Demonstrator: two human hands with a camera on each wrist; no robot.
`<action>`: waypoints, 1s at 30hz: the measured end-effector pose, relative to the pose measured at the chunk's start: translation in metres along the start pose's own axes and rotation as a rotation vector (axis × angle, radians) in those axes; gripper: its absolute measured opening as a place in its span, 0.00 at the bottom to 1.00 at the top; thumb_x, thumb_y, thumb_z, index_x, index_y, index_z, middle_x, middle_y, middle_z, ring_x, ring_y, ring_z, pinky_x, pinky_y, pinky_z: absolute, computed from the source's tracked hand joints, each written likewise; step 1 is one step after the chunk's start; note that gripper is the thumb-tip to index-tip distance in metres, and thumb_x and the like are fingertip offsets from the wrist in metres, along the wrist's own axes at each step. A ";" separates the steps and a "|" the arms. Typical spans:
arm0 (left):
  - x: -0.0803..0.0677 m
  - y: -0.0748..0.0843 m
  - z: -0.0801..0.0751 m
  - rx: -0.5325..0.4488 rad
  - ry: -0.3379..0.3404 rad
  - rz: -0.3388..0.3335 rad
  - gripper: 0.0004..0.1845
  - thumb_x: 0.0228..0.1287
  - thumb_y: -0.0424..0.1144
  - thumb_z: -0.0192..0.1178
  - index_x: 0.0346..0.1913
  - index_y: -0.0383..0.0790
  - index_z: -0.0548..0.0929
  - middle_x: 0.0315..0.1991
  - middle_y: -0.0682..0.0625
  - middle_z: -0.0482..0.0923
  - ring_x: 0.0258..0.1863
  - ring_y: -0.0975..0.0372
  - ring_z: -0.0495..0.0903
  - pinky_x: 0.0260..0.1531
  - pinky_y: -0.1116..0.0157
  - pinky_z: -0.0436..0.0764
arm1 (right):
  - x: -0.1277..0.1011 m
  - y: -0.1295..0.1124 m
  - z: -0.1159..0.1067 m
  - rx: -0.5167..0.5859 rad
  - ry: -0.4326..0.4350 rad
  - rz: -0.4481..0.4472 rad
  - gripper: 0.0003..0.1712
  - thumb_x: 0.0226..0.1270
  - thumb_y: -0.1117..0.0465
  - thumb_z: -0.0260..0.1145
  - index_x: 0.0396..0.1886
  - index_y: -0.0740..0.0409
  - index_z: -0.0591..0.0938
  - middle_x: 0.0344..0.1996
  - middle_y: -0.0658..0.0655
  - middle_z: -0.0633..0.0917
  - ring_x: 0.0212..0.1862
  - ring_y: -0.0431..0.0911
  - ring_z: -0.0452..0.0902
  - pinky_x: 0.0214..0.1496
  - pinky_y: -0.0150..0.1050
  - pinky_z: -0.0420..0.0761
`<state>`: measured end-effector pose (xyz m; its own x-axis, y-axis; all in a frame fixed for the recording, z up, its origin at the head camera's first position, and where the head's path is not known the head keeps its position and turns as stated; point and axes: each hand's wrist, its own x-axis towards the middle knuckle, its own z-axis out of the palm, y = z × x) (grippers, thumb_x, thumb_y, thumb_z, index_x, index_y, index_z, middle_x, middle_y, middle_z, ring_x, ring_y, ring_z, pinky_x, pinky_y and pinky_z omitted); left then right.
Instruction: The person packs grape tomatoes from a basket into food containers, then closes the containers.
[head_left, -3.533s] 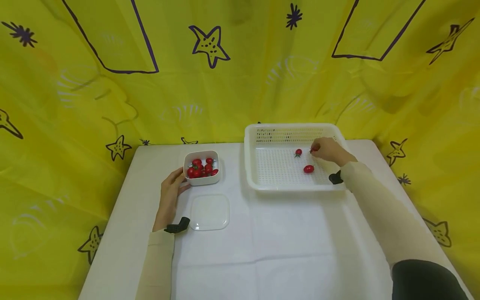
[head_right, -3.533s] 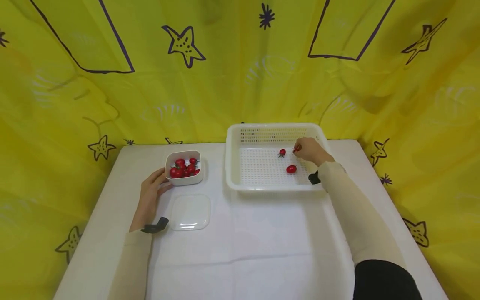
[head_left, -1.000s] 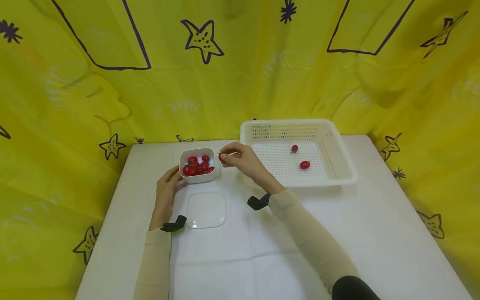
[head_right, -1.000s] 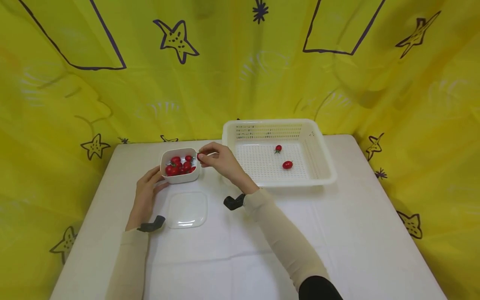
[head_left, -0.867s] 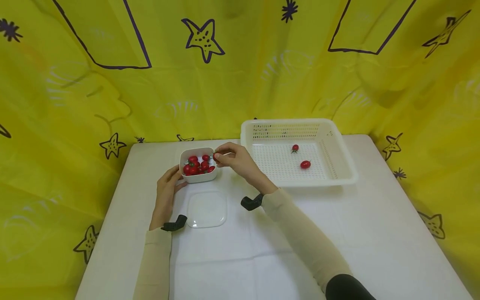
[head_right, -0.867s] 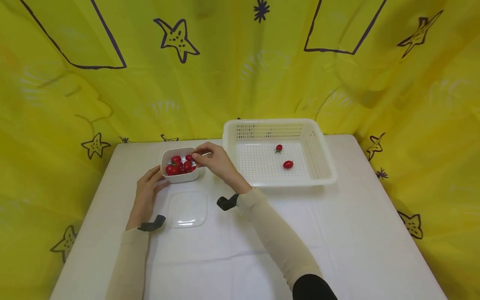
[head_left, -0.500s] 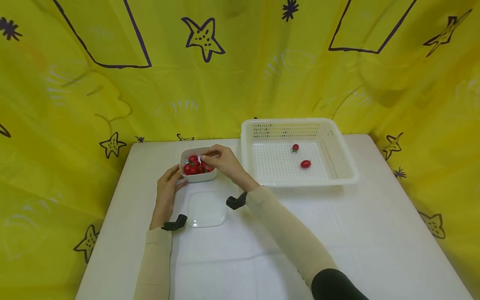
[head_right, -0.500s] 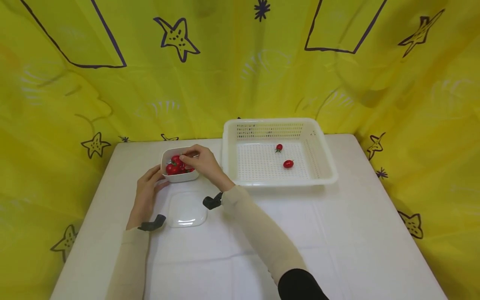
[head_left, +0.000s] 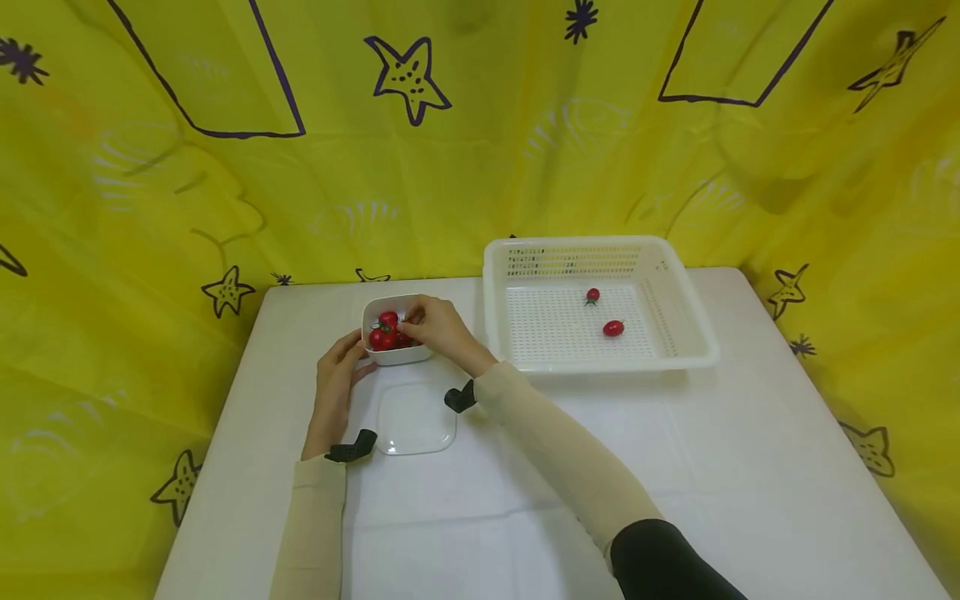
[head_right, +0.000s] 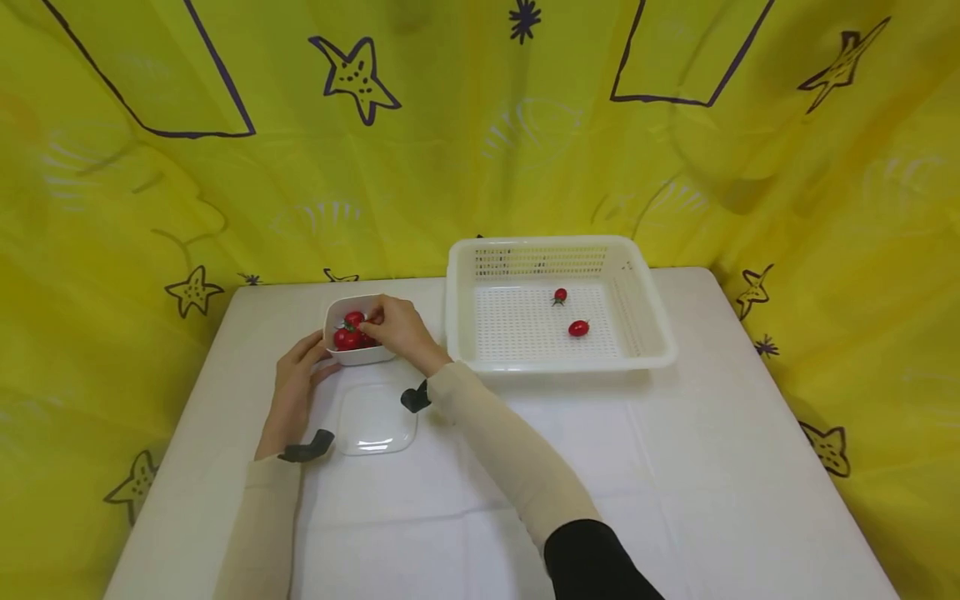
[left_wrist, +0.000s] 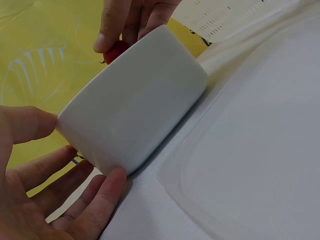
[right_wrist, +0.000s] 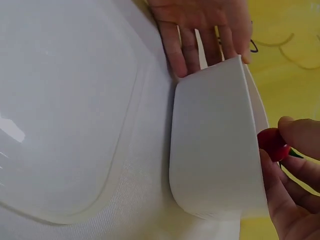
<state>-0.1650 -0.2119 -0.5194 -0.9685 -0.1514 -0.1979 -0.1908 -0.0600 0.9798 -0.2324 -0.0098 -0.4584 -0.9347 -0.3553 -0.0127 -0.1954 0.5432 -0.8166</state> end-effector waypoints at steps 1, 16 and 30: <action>0.000 0.000 0.000 -0.002 -0.001 0.002 0.26 0.80 0.46 0.56 0.75 0.41 0.73 0.71 0.44 0.72 0.54 0.63 0.79 0.51 0.73 0.88 | 0.001 -0.001 0.001 -0.027 -0.004 -0.002 0.11 0.69 0.59 0.73 0.43 0.63 0.84 0.38 0.60 0.89 0.36 0.44 0.81 0.35 0.26 0.79; -0.003 0.002 0.001 0.002 -0.002 -0.008 0.26 0.80 0.47 0.56 0.75 0.42 0.73 0.71 0.44 0.72 0.56 0.61 0.77 0.52 0.72 0.87 | -0.001 -0.004 0.012 -0.320 -0.050 -0.130 0.10 0.72 0.59 0.71 0.37 0.61 0.81 0.34 0.56 0.83 0.37 0.47 0.78 0.39 0.36 0.78; 0.001 -0.002 0.000 0.022 0.001 0.002 0.26 0.80 0.47 0.56 0.75 0.43 0.74 0.71 0.45 0.73 0.55 0.61 0.78 0.50 0.73 0.88 | -0.018 -0.010 0.007 -0.414 0.015 -0.215 0.14 0.76 0.55 0.68 0.47 0.62 0.80 0.42 0.57 0.81 0.38 0.48 0.80 0.41 0.38 0.82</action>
<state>-0.1655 -0.2121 -0.5213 -0.9687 -0.1525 -0.1961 -0.1925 -0.0380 0.9806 -0.2110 -0.0142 -0.4543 -0.8634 -0.4840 0.1425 -0.4847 0.7174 -0.5004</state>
